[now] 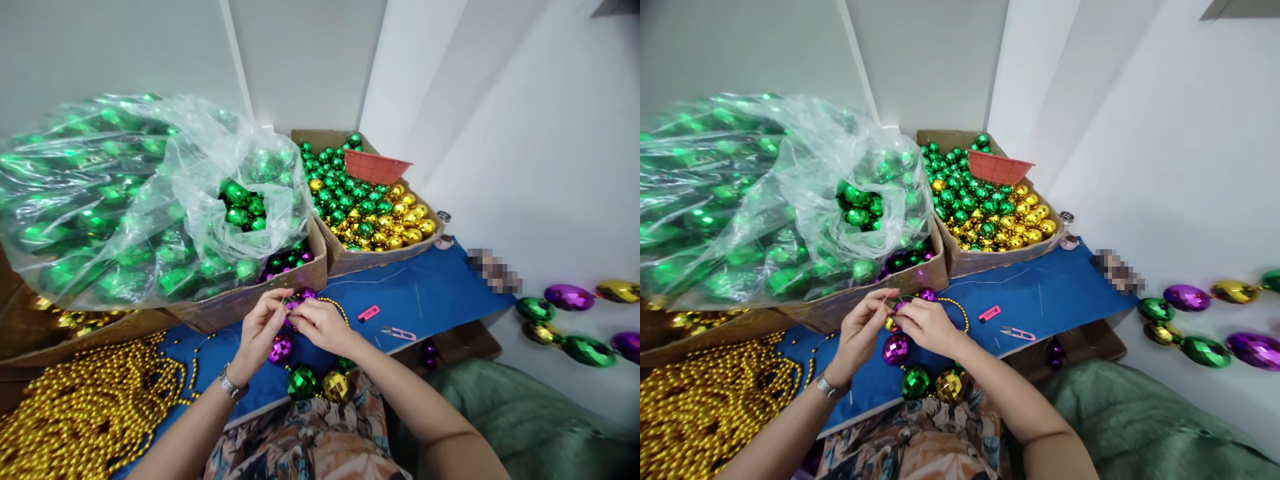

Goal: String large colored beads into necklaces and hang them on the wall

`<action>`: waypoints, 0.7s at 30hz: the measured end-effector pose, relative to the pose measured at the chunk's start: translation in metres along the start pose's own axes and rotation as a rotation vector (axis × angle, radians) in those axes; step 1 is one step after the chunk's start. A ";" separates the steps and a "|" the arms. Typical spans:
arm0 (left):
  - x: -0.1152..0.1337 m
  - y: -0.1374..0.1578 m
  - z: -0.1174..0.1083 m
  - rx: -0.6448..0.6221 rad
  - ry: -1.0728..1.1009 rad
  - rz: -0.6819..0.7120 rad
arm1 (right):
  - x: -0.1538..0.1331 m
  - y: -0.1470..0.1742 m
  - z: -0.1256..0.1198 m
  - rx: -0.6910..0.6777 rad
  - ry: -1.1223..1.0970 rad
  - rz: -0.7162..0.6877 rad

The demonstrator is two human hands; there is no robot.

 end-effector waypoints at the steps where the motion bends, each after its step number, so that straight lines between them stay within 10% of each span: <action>1: -0.001 -0.002 0.004 -0.024 0.011 -0.017 | -0.003 0.001 -0.002 0.019 0.002 -0.011; 9: -0.018 -0.009 0.026 -0.393 -0.219 -0.079 | -0.005 0.002 -0.030 0.093 -0.103 0.058; 16: -0.018 -0.007 0.036 -0.542 -0.493 0.237 | 0.024 -0.004 -0.031 0.261 -0.757 0.293; 21: -0.024 -0.005 0.041 -0.683 -0.510 0.205 | 0.048 -0.005 -0.014 0.356 -1.079 0.418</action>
Point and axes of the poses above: each hand's wrist, its own y-axis away from the middle knuckle, its own z-axis out of the palm, x = y × z, the point moved 7 cm from there along -y, towards the middle knuckle, and after that the axes turned 11 degrees about y, right-handed, at the moved point
